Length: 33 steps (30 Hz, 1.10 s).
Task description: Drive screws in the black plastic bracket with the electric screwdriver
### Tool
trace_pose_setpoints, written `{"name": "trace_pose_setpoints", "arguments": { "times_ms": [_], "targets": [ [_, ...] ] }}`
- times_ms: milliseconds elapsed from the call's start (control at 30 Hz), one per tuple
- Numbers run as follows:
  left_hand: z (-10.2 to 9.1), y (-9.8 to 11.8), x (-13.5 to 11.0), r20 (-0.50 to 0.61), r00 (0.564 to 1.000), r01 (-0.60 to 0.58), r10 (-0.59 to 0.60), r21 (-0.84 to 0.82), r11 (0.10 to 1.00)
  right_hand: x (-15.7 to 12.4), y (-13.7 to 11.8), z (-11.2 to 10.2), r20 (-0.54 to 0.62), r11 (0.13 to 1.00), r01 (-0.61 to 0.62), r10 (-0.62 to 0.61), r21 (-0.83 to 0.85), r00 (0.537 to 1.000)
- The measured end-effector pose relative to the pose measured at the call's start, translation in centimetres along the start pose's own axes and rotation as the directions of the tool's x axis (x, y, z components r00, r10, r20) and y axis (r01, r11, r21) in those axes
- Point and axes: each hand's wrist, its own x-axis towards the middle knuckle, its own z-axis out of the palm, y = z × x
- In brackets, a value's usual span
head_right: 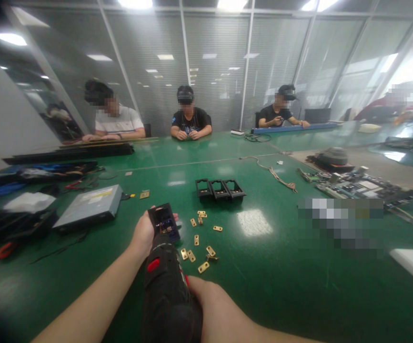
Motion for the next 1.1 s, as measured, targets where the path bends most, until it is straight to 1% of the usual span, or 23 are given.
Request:
{"name": "trace_pose_setpoints", "arguments": {
  "times_ms": [100, 167, 267, 433, 567, 733, 900, 1100],
  "targets": [
    [-0.1, 0.0, 0.0, 0.015, 1.000, -0.007, 0.007, 0.002, 1.000, -0.1, -0.6, 0.1, 0.054, 0.998, 0.055, -0.053, -0.037, 0.997],
    [-0.2, -0.1, 0.1, 0.019, 1.000, -0.012, 0.013, -0.008, 1.000, -0.2, -0.6, 0.0, 0.058, 0.998, 0.041, -0.038, -0.050, 0.998],
    [-0.3, -0.3, 0.2, 0.015, 1.000, -0.026, 0.026, -0.008, 1.000, -0.2, -0.3, -0.2, 0.052, 0.999, 0.014, -0.011, -0.050, 0.999],
    [-0.3, -0.6, 0.6, 0.025, 0.999, -0.029, 0.029, 0.004, 1.000, 0.2, 0.4, -0.4, 0.110, 0.996, 0.075, -0.069, -0.057, 0.991],
    [-0.3, -0.6, 0.7, 0.036, 0.998, -0.050, 0.050, 0.011, 0.999, 0.0, 0.6, -0.4, 0.105, 0.994, 0.074, -0.065, -0.079, 0.992],
    [-0.2, -0.5, 0.5, 0.035, 0.998, -0.060, 0.059, 0.025, 0.998, -0.3, 0.6, -0.5, 0.054, 0.990, 0.061, -0.054, -0.130, 0.997],
    [-0.3, -0.5, 0.5, 0.026, 0.998, -0.052, 0.052, 0.020, 0.998, -0.2, 0.8, -0.5, 0.089, 0.985, 0.146, -0.138, -0.096, 0.987],
    [-0.2, -0.6, 0.5, 0.014, 0.998, -0.053, 0.053, 0.000, 0.999, -0.1, 0.7, -0.5, 0.072, 0.984, 0.127, -0.118, -0.125, 0.990]
  ]
}}
